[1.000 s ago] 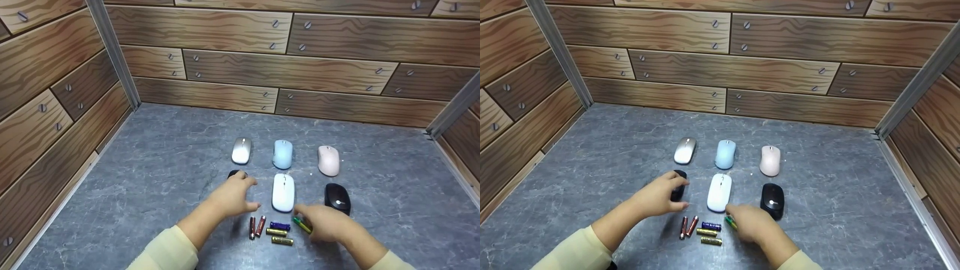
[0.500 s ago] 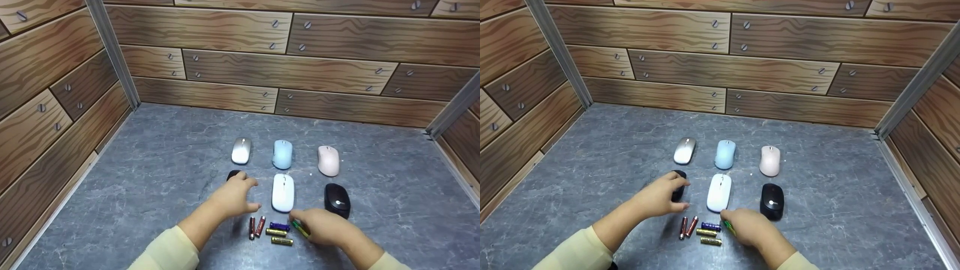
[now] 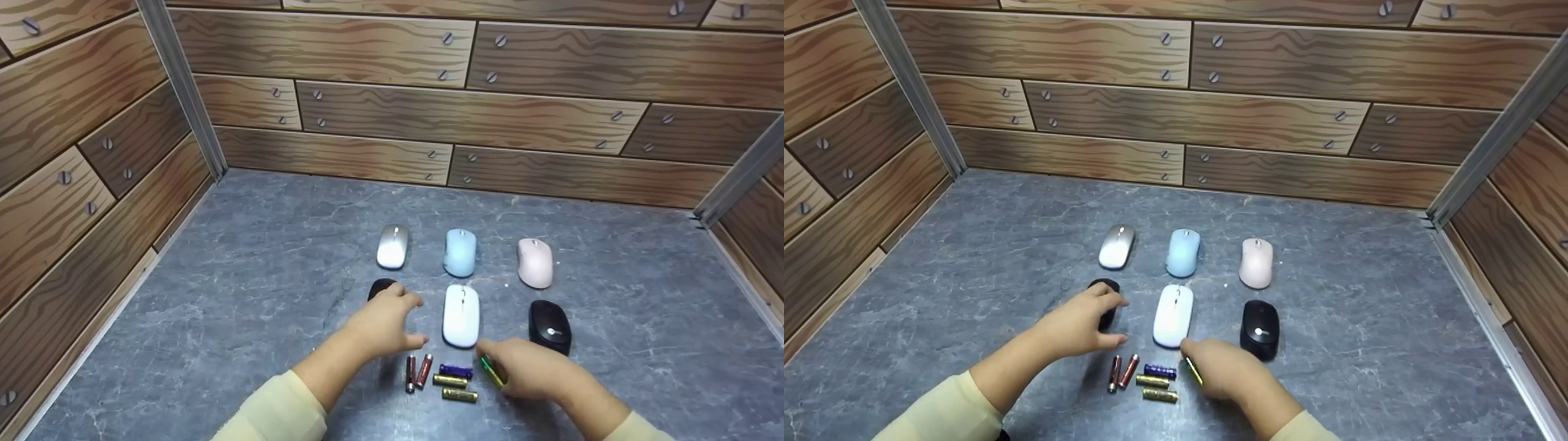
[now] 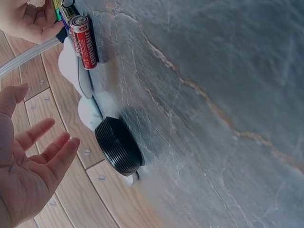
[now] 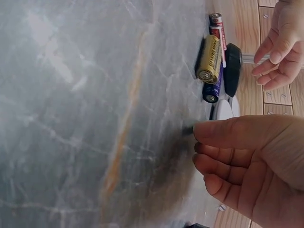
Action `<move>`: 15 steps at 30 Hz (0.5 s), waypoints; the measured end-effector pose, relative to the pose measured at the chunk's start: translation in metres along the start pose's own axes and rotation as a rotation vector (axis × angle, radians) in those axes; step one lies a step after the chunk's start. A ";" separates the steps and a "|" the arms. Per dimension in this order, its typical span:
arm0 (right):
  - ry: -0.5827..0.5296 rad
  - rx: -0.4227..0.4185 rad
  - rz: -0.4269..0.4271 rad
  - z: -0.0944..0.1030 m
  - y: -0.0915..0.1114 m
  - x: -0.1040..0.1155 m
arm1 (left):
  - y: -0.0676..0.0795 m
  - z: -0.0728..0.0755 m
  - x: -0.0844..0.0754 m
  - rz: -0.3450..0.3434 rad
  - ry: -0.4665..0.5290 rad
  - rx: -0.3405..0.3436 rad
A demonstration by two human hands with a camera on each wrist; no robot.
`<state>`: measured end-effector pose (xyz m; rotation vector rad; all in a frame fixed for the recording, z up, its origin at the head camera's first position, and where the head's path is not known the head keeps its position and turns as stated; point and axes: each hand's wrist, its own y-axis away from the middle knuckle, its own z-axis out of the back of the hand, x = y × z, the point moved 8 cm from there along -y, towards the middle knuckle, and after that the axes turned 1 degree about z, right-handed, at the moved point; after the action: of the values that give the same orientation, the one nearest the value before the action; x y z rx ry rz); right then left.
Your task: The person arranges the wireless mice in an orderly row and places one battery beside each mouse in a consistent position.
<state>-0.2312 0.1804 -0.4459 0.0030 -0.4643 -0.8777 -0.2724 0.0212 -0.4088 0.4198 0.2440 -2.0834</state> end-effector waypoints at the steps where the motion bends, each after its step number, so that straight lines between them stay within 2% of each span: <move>1: -0.003 -0.002 -0.004 0.002 0.000 -0.001 | 0.000 0.000 0.000 0.002 0.002 0.000; 9: -0.010 -0.081 -0.004 0.028 0.002 -0.008 | -0.007 0.002 0.002 0.042 0.037 0.026; 15: -0.063 -0.119 -0.007 0.050 0.000 -0.021 | -0.022 0.006 0.004 0.047 0.061 0.025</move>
<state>-0.2620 0.2050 -0.4087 -0.1323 -0.4711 -0.9135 -0.2942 0.0268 -0.4046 0.5004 0.2425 -2.0318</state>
